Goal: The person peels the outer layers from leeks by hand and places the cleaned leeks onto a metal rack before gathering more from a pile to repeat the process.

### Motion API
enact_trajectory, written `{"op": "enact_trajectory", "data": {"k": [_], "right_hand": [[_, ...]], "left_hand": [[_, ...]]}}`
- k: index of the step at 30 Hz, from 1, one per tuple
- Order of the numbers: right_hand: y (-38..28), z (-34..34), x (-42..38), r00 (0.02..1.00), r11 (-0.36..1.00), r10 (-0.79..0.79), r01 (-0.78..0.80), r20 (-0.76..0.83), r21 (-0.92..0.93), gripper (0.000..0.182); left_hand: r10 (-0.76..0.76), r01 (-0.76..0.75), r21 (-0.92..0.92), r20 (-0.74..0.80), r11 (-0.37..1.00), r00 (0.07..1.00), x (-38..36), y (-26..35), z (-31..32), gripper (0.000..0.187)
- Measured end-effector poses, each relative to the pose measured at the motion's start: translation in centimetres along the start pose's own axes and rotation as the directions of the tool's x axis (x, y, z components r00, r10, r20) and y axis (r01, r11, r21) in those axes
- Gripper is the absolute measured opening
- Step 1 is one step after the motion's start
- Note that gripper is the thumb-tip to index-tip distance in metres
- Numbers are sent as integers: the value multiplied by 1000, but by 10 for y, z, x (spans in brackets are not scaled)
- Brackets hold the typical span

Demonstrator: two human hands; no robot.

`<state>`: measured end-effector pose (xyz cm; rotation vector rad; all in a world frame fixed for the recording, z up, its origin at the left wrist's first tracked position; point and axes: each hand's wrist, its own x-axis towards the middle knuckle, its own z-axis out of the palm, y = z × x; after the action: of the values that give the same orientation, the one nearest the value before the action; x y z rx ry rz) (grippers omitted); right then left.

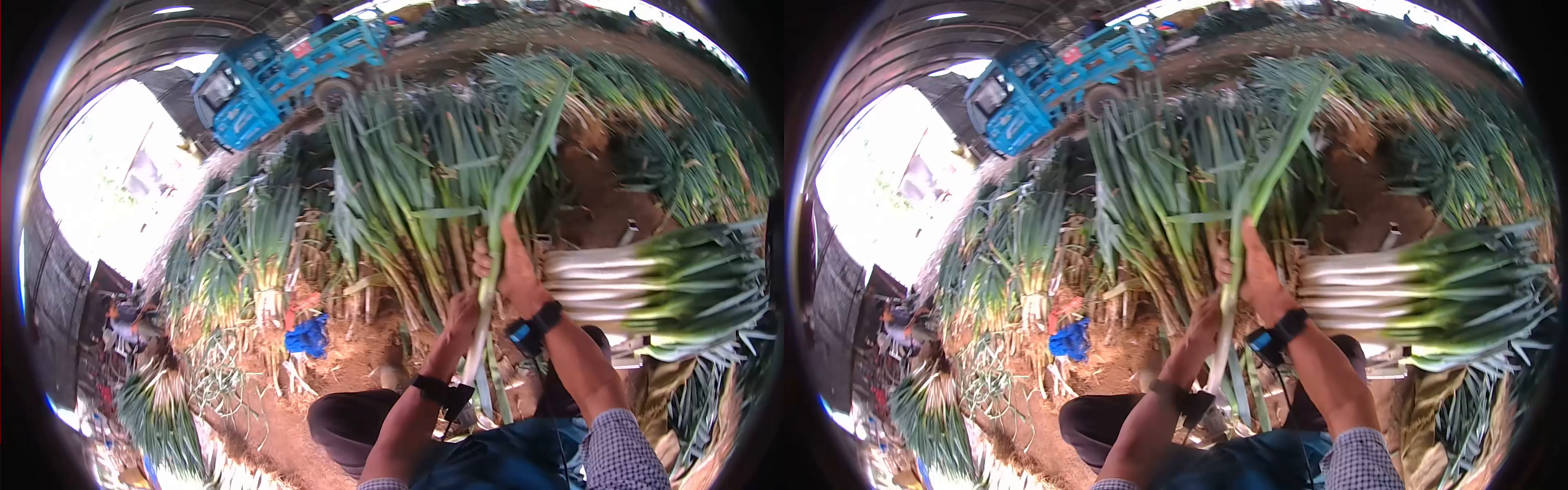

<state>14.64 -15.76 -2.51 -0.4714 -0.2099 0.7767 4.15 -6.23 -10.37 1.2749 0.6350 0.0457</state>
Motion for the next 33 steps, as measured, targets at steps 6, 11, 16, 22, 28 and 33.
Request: {"op": "enact_trajectory", "data": {"k": [6, 11, 16, 22, 28, 33], "right_hand": [[-17, 11, -7, 993, 999, 24, -29, 119, 44, 77], [-4, 0, 0, 997, 997, 61, -63, 45, 48, 68], [-12, 6, -9, 966, 985, 99, -129, 241, 113, 77], [-32, 17, 0, 974, 998, -68, 64, 216, 25, 85], [8, 16, -7, 969, 885, -222, 154, -108, -440, 40], [-14, 28, -24, 982, 915, -184, 157, -38, -372, 33]], "left_hand": [[265, -265, 17, -79, 964, 961, -4, -42, -2, 41], [59, -51, -110, 72, 993, 996, -38, 4, 5, 33], [55, 39, -268, 333, 963, 941, -5, -44, -24, 31], [157, -121, 207, -166, 971, 974, -56, -35, 8, 40], [547, -376, 523, -219, 765, 808, -46, -23, -17, 37], [94, -92, 138, -5, 986, 996, -29, -32, -31, 21]]}}
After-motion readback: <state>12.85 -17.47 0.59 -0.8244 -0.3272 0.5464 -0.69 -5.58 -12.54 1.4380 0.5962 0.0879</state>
